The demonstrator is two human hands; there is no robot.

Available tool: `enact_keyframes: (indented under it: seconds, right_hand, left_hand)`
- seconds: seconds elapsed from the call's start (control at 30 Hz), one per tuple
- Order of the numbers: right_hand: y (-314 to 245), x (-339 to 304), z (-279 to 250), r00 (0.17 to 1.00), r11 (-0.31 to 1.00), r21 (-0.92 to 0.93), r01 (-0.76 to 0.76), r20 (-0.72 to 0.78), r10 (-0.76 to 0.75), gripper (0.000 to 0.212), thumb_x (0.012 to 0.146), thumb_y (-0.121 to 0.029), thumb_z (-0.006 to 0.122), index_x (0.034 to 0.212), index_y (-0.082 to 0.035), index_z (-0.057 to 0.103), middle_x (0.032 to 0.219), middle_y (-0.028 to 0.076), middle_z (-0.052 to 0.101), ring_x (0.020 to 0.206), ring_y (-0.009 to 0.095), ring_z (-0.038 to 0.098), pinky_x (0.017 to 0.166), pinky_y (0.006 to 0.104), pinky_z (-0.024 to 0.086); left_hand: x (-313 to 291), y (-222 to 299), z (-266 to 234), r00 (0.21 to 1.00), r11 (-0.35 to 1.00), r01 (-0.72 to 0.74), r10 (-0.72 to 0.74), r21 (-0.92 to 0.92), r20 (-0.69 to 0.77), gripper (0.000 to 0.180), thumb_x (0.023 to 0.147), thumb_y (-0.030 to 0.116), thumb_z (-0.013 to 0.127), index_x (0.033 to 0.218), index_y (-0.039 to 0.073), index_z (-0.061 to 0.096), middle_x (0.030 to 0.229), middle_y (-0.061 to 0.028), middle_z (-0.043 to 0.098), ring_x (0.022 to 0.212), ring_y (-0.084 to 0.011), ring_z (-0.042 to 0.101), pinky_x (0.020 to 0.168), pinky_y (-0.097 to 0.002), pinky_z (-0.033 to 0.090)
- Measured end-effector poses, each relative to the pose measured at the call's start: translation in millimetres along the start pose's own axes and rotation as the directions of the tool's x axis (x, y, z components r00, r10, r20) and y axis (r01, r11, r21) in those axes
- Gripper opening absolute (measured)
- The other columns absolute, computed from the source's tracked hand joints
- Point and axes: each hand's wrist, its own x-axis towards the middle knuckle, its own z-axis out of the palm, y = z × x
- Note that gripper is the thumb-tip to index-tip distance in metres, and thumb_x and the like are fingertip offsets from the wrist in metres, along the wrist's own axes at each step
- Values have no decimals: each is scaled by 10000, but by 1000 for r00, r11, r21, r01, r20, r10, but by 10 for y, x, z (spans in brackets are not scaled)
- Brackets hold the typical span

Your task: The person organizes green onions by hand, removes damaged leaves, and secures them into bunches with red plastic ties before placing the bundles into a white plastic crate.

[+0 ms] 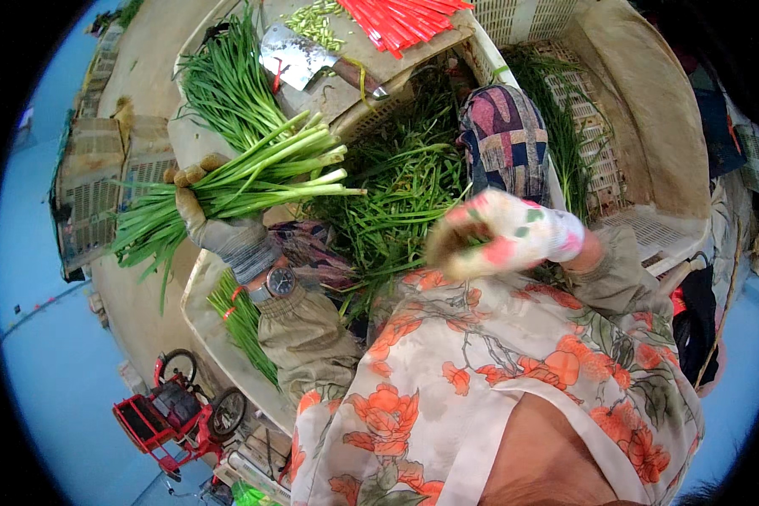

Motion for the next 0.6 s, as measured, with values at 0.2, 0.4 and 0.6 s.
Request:
enact_keyframes:
  seconds: [0.2,0.4,0.6]
  right_hand:
    - [38,601,39,385,837,-43,546,-874,-296,396,864,-112,628,1212,19,491,1137,109,593,1071,156,547,944,290,426]
    - [-333,443,-52,723,842,-533,-79,-612,-320,765,730,-173,768,1339,34,354,1217,163,551,1154,238,521,1006,360,388]
    - [77,522,-7,880,823,479,305,-472,-51,529,753,-42,744,1224,12,508,1124,79,613,1000,140,593,912,272,456]
  left_hand:
    - [-52,-239,35,999,999,37,-37,5,-14,230,877,121,597,1107,118,600,969,-49,667,884,-212,612,860,-419,500]
    - [-207,-364,231,996,998,33,-37,49,81,277,892,118,561,1167,87,544,915,-55,653,858,-193,611,900,-412,491]
    - [-339,-608,503,985,993,115,-112,-21,128,311,878,96,582,1187,118,547,928,-4,639,866,-165,591,906,-412,473]
